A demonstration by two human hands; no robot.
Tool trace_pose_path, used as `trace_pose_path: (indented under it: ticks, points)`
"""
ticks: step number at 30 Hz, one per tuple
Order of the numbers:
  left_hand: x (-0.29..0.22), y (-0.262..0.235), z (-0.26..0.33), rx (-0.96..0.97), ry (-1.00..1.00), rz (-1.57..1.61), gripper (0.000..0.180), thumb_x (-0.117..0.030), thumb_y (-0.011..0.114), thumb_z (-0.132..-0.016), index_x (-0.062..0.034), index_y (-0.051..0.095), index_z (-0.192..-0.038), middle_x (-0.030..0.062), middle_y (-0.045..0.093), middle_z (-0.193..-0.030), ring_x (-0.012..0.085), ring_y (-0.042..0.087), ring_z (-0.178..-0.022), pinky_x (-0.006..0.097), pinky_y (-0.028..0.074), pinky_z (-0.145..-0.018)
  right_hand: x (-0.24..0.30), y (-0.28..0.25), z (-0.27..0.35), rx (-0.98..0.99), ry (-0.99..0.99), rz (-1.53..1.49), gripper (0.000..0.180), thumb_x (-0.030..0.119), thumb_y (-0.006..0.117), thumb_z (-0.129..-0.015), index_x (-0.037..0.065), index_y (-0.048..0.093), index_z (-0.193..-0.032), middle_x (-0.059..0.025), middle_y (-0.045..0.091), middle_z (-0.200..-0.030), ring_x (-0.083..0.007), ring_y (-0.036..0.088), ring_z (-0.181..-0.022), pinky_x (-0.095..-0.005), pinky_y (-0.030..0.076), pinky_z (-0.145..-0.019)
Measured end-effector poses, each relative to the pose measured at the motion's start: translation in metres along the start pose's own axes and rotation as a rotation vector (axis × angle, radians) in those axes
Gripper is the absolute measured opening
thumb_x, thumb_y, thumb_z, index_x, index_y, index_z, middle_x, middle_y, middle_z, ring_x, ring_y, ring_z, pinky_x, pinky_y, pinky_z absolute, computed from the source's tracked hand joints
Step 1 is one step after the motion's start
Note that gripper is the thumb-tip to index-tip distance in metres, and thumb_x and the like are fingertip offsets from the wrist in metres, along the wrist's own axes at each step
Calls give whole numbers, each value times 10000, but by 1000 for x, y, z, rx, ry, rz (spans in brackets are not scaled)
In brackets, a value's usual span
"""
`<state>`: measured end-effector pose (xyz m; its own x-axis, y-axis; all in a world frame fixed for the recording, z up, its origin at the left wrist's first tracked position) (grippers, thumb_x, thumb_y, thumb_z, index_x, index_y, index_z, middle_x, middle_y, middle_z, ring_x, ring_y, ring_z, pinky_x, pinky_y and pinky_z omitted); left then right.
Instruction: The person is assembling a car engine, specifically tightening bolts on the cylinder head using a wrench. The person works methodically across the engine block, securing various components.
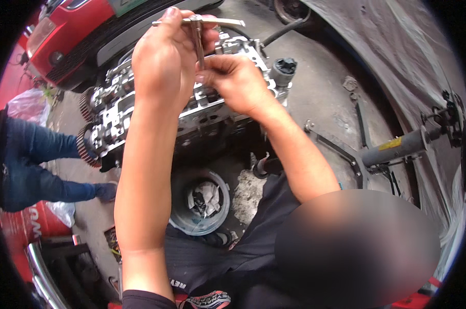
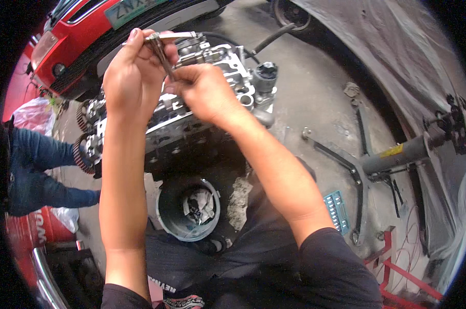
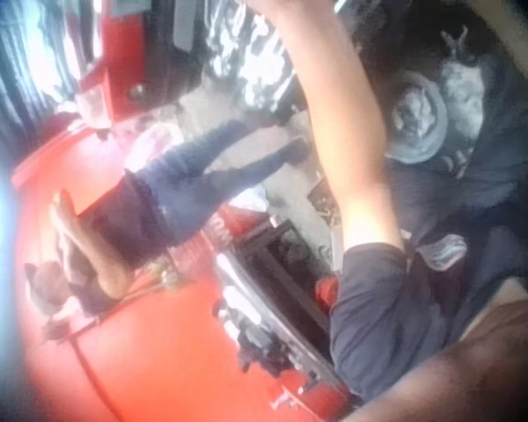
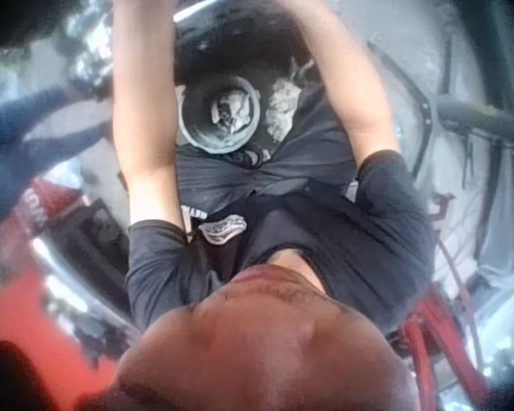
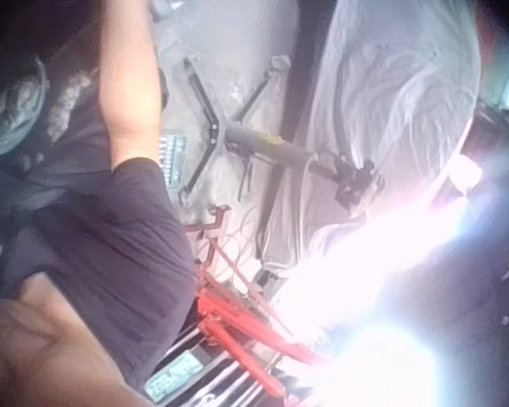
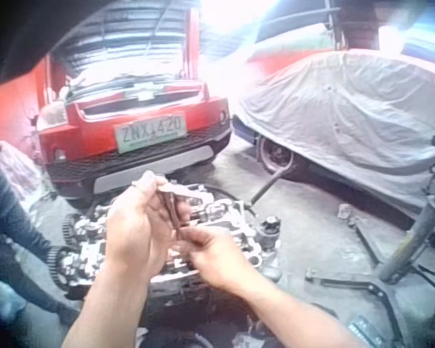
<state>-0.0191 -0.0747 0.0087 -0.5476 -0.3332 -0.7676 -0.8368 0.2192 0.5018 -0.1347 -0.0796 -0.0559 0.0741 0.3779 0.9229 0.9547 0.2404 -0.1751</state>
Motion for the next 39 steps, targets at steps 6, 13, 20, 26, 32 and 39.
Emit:
trace_pose_path:
  ticks: [6, 13, 20, 26, 32, 39]
  points:
    - [-1, -13, 12, -255, 151, 41, 261, -195, 393, -1107, 15, 548, -1091, 199, 687, -1051, 288, 668, -885, 415, 542, -854, -7, 8, -2, 52, -31, 126, 253, 136, 807, -860, 10, 765, -1076, -170, 768, -933, -210, 721, -814, -343, 542, -782]
    - [-10, -5, 8, -100, 124, -59, 284, -236, 426, -1113, 9, 568, -1099, 243, 705, -1065, 297, 676, -931, 420, 543, -883, -9, 14, -4, 13, -75, -139, 243, 108, 796, -887, -15, 755, -1092, -120, 776, -892, -119, 672, -766, -314, 544, -745]
    - [-16, -12, 26, -399, 249, -99, 280, -241, 420, -1115, 10, 545, -1133, 246, 708, -1095, 292, 693, -934, 410, 546, -882, -1, 17, -3, 6, -84, 58, 294, 110, 803, -868, -13, 749, -1129, -201, 768, -1007, -228, 760, -920, -341, 571, -828]
    - [-7, -6, 5, 27, -152, -72, 234, -225, 429, -1103, -30, 557, -1088, 49, 561, -743, 118, 447, -604, 338, 427, -685, -3, 18, 0, 18, -228, 23, 245, 140, 826, -839, 11, 768, -1040, -203, 751, -940, -290, 756, -891, -381, 572, -806]
    - [2, 25, -13, 435, -508, -297, 243, -211, 404, -1104, -54, 539, -977, -38, 393, -533, 71, 326, -430, 269, 327, -489, 4, 17, 8, -30, -176, 75, 213, 177, 784, -886, 35, 763, -1043, -182, 747, -933, -323, 741, -886, -388, 568, -812]
    - [8, 24, -52, 92, -176, -303, 225, -229, 506, -1074, -13, 568, -1071, 6, 517, -634, 124, 454, -517, 289, 392, -535, 2, -23, -17, -26, -206, 21, 194, 138, 737, -937, 13, 756, -1084, -120, 776, -937, -170, 729, -884, -337, 558, -826]
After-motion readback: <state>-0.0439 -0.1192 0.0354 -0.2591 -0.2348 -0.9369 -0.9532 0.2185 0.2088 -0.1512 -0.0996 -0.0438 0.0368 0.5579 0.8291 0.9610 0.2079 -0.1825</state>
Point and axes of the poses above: each hand's wrist, its own z-axis away from the middle knuckle, its own y-axis out of the palm, x = y × z, the point moved 8 cm from there along -z, towards the middle knuckle
